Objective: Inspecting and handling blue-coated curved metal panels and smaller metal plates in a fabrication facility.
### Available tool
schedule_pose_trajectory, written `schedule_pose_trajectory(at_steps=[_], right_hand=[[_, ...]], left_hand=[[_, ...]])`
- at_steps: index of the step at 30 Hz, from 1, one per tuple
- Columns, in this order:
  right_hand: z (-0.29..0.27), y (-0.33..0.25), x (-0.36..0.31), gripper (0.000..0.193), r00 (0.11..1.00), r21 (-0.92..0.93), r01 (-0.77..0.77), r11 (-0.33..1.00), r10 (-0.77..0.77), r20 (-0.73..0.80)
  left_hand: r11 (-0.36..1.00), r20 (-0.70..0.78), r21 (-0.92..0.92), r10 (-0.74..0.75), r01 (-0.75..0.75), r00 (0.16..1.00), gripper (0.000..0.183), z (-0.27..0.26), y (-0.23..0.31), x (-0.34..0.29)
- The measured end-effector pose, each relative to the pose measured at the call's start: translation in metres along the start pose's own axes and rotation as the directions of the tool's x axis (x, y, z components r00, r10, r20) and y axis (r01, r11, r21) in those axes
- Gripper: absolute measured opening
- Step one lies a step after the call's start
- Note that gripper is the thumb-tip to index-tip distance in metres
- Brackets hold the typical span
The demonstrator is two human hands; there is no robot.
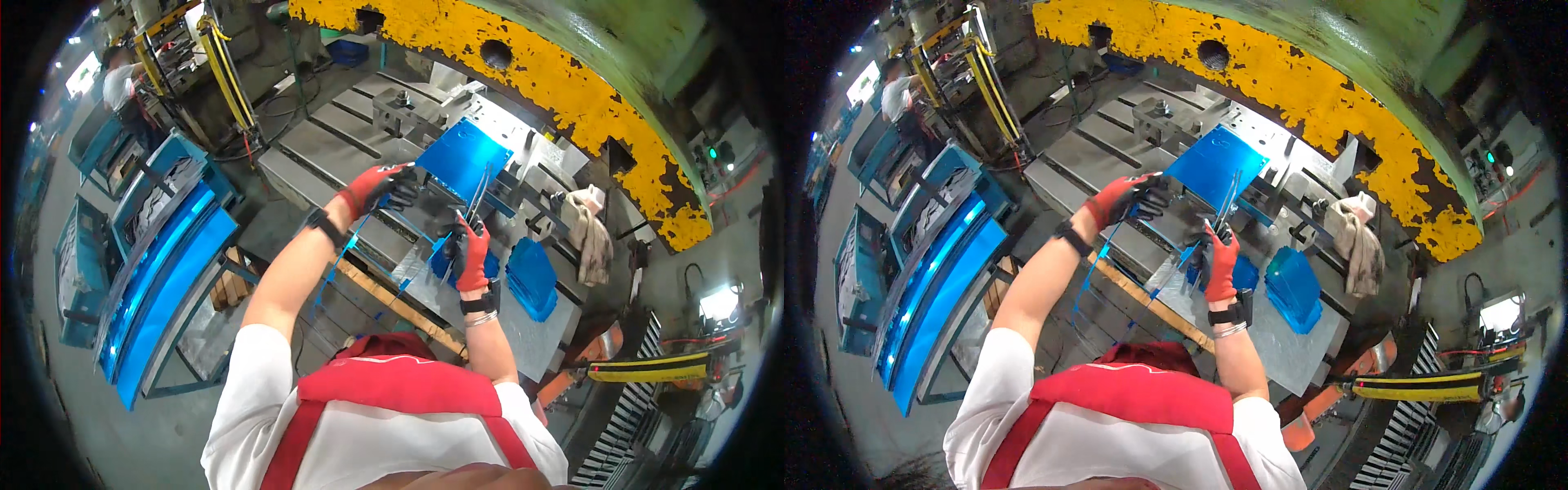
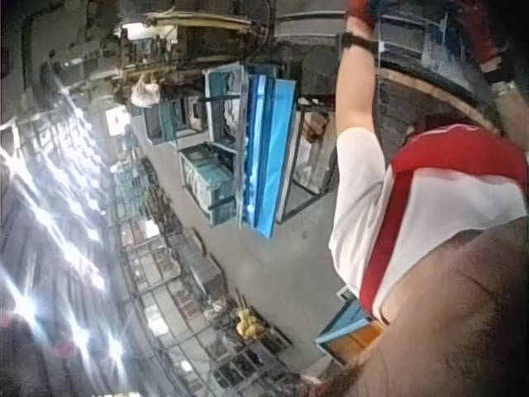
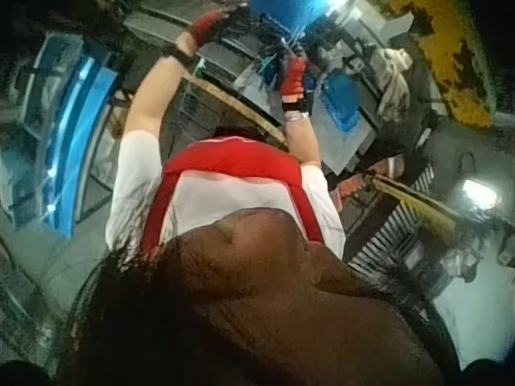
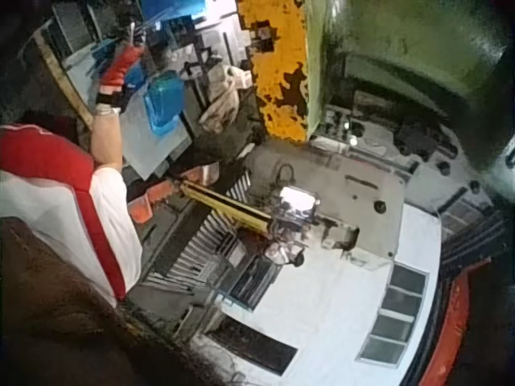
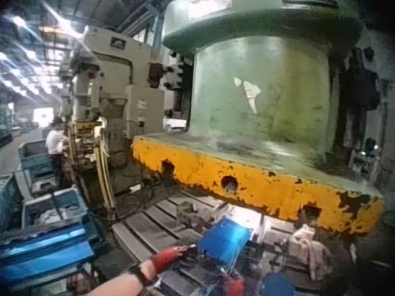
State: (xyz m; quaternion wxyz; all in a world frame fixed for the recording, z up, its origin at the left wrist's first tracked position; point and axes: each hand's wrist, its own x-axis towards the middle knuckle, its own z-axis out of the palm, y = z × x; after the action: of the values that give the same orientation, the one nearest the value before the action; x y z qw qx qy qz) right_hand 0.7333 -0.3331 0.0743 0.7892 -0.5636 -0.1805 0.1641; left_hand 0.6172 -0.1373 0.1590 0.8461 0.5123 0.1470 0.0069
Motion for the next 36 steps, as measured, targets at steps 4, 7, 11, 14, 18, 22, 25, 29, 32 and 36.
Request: schedule_pose_trajectory(at_steps=[4,7,11,14,18,22,25,29,32,36], right_hand=[[-0.001,-0.030,-0.010,0.015,0.998,-0.192,0.007,0.981,0.004,0.055],[-0.003,-0.044,-0.011,0.015,0.990,-0.356,0.139,0.924,-0.117,0.083],[-0.033,-0.010,0.012,0.013,1.000,0.107,-0.001,0.994,0.004,-0.028],[0.005,-0.076,-0.004,0.014,0.976,0.122,-0.212,0.970,0.217,-0.027],[-0.004,-0.068,0.001,0.018,0.971,0.163,-0.235,0.958,0.237,0.008],[-0.033,-0.022,0.023,0.012,0.986,0.107,-0.141,0.984,0.149,-0.075],[-0.100,0.042,0.048,0.015,0.974,-0.076,0.042,0.996,-0.057,-0.220],[-0.080,0.014,-0.005,0.014,0.953,-0.207,-0.002,0.978,-0.061,-0.296],[-0.066,0.004,-0.026,0.015,0.970,-0.284,-0.070,0.956,-0.001,-0.241],[-0.032,-0.013,-0.028,0.020,0.973,-0.486,0.111,0.867,-0.194,-0.123]], left_hand=[[1.000,-0.083,0.001,0.024,-0.024,0.996,0.032,0.016,0.009,0.022],[0.990,-0.015,0.139,0.028,-0.026,0.999,0.026,0.008,0.010,0.031],[0.998,0.131,0.050,-0.037,0.030,0.991,0.027,0.013,0.007,0.031],[0.999,0.079,0.047,0.012,-0.016,0.997,0.029,0.013,-0.003,0.028],[0.992,0.015,0.128,-0.014,0.012,1.000,0.027,0.019,-0.003,0.038],[0.976,-0.137,0.177,0.154,-0.129,0.978,0.024,-0.002,-0.025,0.065],[0.992,-0.067,0.102,0.078,-0.070,0.995,0.023,0.005,-0.018,0.069],[0.984,-0.038,0.113,0.144,-0.139,0.989,0.024,0.002,-0.011,0.037],[0.978,-0.017,-0.059,0.197,-0.198,0.980,0.025,-0.013,-0.005,-0.003],[0.971,-0.070,0.044,0.237,-0.235,0.969,0.025,-0.029,0.016,-0.079]])
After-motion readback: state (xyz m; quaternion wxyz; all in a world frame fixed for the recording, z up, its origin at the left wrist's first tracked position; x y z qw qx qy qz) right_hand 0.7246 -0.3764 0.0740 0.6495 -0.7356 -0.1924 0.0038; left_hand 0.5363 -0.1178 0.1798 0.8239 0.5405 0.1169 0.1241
